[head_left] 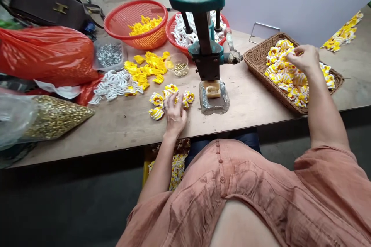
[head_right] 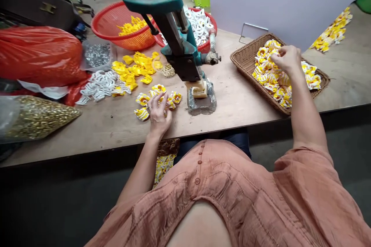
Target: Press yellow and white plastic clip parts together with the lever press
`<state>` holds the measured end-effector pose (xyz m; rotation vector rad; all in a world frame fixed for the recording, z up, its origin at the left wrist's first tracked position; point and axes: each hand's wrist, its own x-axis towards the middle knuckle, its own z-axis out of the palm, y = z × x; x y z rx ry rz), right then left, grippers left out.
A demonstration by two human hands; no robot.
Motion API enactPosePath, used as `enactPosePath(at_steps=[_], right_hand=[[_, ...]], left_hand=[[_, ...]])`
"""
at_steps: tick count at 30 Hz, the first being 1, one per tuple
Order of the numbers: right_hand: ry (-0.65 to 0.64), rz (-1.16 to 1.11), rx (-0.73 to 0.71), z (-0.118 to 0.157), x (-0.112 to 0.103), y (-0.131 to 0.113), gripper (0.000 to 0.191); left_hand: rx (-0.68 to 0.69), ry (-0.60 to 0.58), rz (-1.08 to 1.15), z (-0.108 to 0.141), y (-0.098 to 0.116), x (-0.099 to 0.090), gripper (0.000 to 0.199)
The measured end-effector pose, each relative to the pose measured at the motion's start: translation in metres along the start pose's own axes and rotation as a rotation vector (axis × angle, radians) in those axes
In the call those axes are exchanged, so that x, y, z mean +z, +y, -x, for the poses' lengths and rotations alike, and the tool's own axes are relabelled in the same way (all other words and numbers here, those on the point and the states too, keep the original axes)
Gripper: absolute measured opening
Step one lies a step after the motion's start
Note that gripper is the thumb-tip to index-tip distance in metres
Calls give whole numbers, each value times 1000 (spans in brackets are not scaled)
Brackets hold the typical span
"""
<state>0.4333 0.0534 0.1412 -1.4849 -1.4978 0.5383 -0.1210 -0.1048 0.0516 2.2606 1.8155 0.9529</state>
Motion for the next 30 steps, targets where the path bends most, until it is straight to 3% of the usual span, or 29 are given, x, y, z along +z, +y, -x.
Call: enactPosePath(at_steps=[2, 4, 8, 12, 14, 18, 20, 23, 26, 28, 30], right_hand=[[86, -92, 37, 14, 2, -21, 24], [57, -272, 121, 34, 13, -45, 21], [-266, -672, 298, 88, 56, -83, 31], [-554, -860, 463, 143, 108, -102, 43], [-683, -914, 537, 163, 132, -106, 44], [-862, -936, 600, 185, 169, -111, 49], [-843, -915, 596, 192, 180, -113, 54], [-705, -789, 494, 203, 190, -114, 59], [-465, -526, 151, 210, 196, -108, 58], [-313, -337, -87, 209, 204, -100, 51], [-201, -199, -217, 204, 215, -90, 39]], left_hand=[[7, 42, 14, -2, 4, 4, 57], [14, 58, 29, -3, 5, 12, 53], [11, 85, 47, 0, 7, 29, 46], [73, 182, 164, 2, 33, 29, 44], [158, 120, 311, -1, 55, 25, 48], [359, -193, 660, -5, 91, 21, 57], [338, -219, 767, -1, 97, 26, 55], [97, -95, 872, 8, 93, 42, 48], [-130, 13, 950, 9, 82, 62, 53], [-190, 53, 973, 1, 75, 75, 61], [-200, 98, 928, -10, 69, 86, 64]])
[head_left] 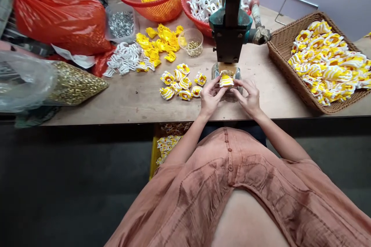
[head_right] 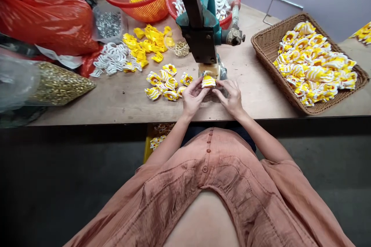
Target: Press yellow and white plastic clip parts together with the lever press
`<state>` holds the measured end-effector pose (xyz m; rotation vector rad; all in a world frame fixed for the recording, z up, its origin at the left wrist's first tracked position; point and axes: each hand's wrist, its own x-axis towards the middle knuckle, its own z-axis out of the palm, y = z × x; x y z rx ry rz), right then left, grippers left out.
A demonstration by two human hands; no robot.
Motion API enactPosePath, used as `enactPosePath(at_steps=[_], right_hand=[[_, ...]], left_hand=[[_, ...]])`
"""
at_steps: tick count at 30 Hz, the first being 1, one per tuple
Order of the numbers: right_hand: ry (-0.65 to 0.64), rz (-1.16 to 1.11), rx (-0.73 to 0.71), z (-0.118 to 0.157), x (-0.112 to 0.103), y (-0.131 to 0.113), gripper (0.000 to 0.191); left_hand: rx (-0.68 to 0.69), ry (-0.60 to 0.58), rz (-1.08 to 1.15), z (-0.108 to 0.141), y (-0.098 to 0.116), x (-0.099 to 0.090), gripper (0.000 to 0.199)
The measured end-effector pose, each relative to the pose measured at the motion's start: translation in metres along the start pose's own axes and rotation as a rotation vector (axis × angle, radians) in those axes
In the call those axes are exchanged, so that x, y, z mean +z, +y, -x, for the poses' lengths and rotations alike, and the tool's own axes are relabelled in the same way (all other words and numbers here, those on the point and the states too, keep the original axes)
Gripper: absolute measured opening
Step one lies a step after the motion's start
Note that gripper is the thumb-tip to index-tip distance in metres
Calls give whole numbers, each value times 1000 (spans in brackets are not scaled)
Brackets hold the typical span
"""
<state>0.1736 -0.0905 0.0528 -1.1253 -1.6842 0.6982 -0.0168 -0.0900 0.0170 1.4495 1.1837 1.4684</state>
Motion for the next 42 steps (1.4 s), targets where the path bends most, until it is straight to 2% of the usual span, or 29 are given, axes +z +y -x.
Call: enactPosePath(at_steps=[4, 9, 11, 15, 19, 26, 36, 42], right_hand=[[141, 90, -30, -17, 23, 32, 31], [230, 111, -52, -34, 37, 55, 30], [204, 161, -68, -37, 34, 54, 30], [71, 280, -58, -39, 21, 43, 26], [-30, 313, -7, -45, 16, 37, 26], [23, 321, -69, -41, 18, 33, 26], [10, 401, -183, -48, 16, 39, 22], [-35, 274, -107, -43, 11, 36, 25]], left_hand=[[129, 114, -264, -24, -16, 8, 55], [240, 84, -495, -46, -23, 10, 39], [265, 49, -535, -50, -20, 7, 35], [280, -23, -561, -51, -10, -2, 31], [250, -30, -585, -53, -7, -6, 32], [226, -112, -589, -56, -10, -8, 38], [254, -113, -553, -58, -16, -7, 28], [234, -130, -507, -53, -23, -8, 35]])
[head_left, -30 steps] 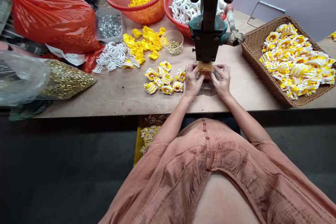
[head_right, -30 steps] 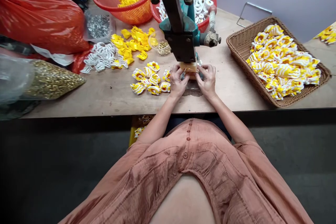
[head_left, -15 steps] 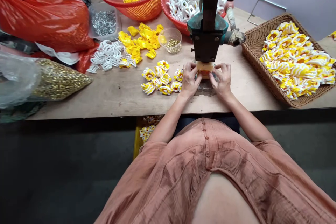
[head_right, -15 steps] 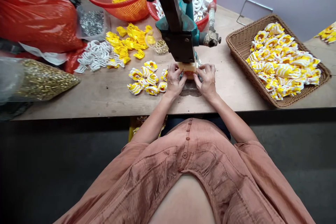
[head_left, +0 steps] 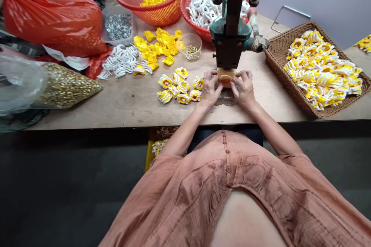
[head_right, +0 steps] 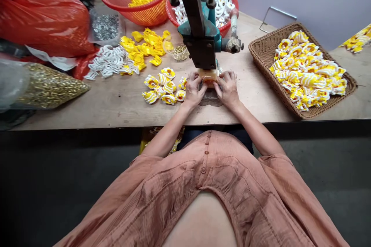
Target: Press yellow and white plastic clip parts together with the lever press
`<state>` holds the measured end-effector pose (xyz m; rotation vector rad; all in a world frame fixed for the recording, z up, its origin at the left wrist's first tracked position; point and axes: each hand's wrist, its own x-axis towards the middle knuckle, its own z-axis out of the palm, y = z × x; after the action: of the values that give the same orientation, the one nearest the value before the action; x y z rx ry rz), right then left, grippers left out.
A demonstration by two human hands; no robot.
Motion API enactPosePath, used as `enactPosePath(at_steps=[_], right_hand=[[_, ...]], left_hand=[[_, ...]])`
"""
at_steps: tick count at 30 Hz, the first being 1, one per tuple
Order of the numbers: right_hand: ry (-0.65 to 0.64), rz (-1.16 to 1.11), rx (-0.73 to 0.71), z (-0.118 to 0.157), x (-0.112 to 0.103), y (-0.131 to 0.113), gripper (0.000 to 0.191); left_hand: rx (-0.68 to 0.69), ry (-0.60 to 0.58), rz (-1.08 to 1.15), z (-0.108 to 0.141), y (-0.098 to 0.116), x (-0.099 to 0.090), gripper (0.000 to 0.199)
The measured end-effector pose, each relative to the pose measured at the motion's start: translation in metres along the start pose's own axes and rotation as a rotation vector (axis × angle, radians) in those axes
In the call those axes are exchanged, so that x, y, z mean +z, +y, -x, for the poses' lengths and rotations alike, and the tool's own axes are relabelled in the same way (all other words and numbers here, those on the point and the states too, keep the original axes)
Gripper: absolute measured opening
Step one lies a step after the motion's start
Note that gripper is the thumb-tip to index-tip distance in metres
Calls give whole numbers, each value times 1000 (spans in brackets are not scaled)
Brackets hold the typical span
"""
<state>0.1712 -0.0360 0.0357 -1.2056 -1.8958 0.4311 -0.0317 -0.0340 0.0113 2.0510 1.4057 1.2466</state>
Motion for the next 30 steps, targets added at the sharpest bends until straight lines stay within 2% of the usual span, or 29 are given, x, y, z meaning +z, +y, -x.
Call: enactPosePath(at_steps=[1, 3, 5, 6, 8, 10, 11, 13, 15, 17, 18, 20, 22, 24, 26, 28, 30], right_hand=[[-21, -67, 32, -1, -5, 3, 28], [-46, -262, 152, -12, -19, 12, 40], [-34, -486, 337, -39, -39, 19, 55], [-32, -587, 430, -59, -50, 20, 61], [-77, -742, 570, -108, -75, 9, 66], [-153, -836, 647, -156, -104, -17, 69], [-129, -858, 650, -173, -119, -36, 70], [-13, -836, 502, -186, -148, -77, 69], [125, -692, 200, -165, -166, -113, 61], [184, -468, -68, -118, -168, -136, 46], [92, -363, -115, -90, -162, -140, 42], [-177, -187, -15, -38, -143, -135, 45], [-305, -131, 67, -1, -121, -115, 51], [-351, -165, 86, 17, -105, -89, 54], [-390, -218, 77, 22, -97, -68, 53], [-377, -238, 71, 24, -93, -58, 51], [-303, -218, 74, 29, -85, -60, 54]], left_hand=[[-14, 1, 20, 2, -1, 1, 45], [-48, -22, 67, 8, -3, 2, 86], [-71, -76, 102, 14, -4, 3, 124], [-75, -103, 111, 16, -5, 4, 134], [-75, -122, 113, 19, -7, 5, 142], [-80, -107, 103, 19, -9, 6, 143], [-82, -99, 97, 19, -9, 6, 144], [-78, -95, 86, 18, -9, 6, 145], [-74, -94, 77, 17, -8, 6, 144], [-81, -90, 73, 17, -5, 5, 143], [-86, -87, 75, 17, -4, 5, 143], [-87, -82, 85, 17, -1, 4, 145], [-80, -74, 89, 18, 1, 4, 145], [-72, -61, 85, 18, 2, 3, 145], [-72, -57, 80, 19, 2, 3, 146], [-73, -62, 74, 19, 2, 3, 148], [-77, -69, 65, 20, 1, 4, 149]])
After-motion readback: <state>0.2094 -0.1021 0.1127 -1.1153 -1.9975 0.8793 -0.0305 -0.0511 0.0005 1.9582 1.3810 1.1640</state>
